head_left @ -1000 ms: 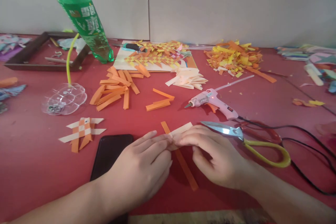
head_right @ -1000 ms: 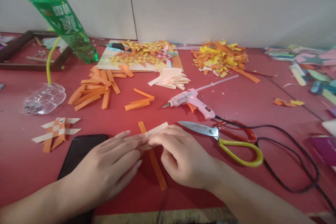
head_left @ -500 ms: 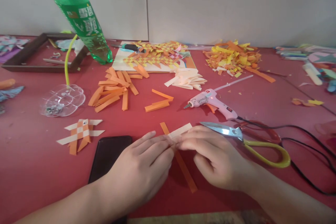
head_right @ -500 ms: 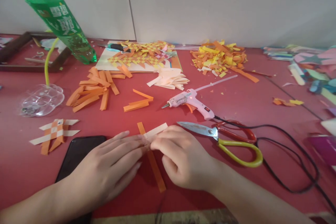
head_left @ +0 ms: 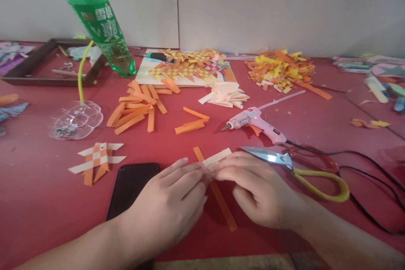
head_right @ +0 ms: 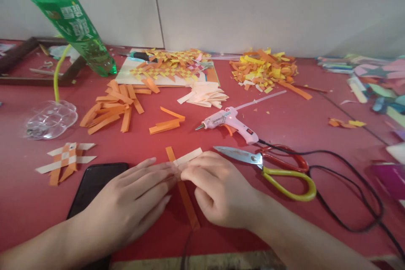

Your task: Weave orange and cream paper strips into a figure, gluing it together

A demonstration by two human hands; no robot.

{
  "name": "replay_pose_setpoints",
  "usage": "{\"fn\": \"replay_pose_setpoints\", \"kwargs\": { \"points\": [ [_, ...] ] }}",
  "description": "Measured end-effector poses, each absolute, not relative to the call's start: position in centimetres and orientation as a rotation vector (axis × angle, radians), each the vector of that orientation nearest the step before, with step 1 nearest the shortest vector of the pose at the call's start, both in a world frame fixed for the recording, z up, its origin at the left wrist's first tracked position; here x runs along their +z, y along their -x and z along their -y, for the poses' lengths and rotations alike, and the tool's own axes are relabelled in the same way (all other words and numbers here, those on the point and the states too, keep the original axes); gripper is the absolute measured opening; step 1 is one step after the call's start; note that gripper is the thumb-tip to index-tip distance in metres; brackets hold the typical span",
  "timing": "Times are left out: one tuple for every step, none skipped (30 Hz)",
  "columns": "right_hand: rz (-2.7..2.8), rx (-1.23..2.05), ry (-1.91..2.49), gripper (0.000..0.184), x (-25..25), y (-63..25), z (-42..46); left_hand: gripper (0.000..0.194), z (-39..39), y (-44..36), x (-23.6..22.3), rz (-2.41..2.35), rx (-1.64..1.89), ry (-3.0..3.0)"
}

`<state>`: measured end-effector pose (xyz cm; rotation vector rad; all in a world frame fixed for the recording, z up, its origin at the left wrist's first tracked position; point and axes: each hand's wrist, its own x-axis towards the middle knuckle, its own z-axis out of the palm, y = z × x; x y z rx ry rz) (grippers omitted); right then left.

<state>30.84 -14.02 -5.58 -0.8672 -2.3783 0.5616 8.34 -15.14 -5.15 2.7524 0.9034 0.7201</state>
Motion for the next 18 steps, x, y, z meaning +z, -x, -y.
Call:
{"fn": "replay_pose_setpoints", "kwargs": {
  "points": [
    [2.380,0.565,0.869,0.036,-5.64,-30.87,13.99,0.022,15.15,-8.33,-5.14,-0.904,0.722,-2.754],
    [2.380,0.567,0.869,0.036,-5.68,-30.89,13.98,0.022,15.15,-8.31,-5.12,-0.903,0.723,-2.756],
    [2.382,0.567,0.869,0.036,-5.70,-30.90,13.97,0.022,15.14,-8.29,-5.10,-0.903,0.726,-2.759],
    [2.384,0.565,0.866,0.036,-5.71,-30.91,13.97,0.022,15.12,-8.28,-5.08,-0.900,0.729,-2.763],
    [2.388,0.562,0.864,0.036,-5.69,-30.91,13.97,0.022,15.10,-8.27,-5.07,-0.897,0.732,-2.766],
    [2.391,0.559,0.862,0.036,-5.66,-30.91,13.99,0.022,15.07,-8.28,-5.07,-0.896,0.733,-2.769],
    [2.394,0.553,0.861,0.036,-5.61,-30.90,14.01,0.022,15.04,-8.29,-5.07,-0.898,0.729,-2.770],
    [2.396,0.546,0.862,0.036,-5.55,-30.89,14.02,0.022,15.01,-8.31,-5.07,-0.901,0.727,-2.771],
    [2.398,0.539,0.867,0.036,-5.48,-30.87,14.04,0.022,14.98,-8.34,-5.08,-0.905,0.724,-2.769],
    [2.400,0.529,0.870,0.036,-5.40,-30.84,14.05,0.022,14.96,-8.37,-5.09,-0.906,0.721,-2.767],
    [2.405,0.514,0.869,0.035,-5.31,-30.80,14.05,0.022,14.94,-8.40,-5.10,-0.909,0.716,-2.765],
    [2.411,0.496,0.868,0.034,-5.22,-30.74,14.04,0.022,14.93,-8.42,-5.10,-0.910,0.712,-2.765],
    [2.419,0.476,0.862,0.032,-5.11,-30.68,14.03,0.023,14.93,-8.44,-5.10,-0.910,0.712,-2.767],
    [2.429,0.456,0.854,0.030,-5.01,-30.60,14.01,0.023,14.93,-8.44,-5.09,-0.908,0.709,-2.772],
    [2.440,0.434,0.844,0.029,-4.92,-30.51,13.99,0.023,14.94,-8.44,-5.09,-0.904,0.708,-2.780],
    [2.452,0.414,0.837,0.029,-4.83,-30.42,13.98,0.024,14.96,-8.44,-5.08,-0.902,0.711,-2.789],
    [2.463,0.394,0.830,0.028,-4.76,-30.34,13.97,0.025,14.98,-8.44,-5.06,-0.899,0.715,-2.796],
    [2.470,0.377,0.824,0.027,-4.72,-30.26,13.97,0.025,15.00,-8.44,-5.05,-0.896,0.723,-2.802]
  ]
}}
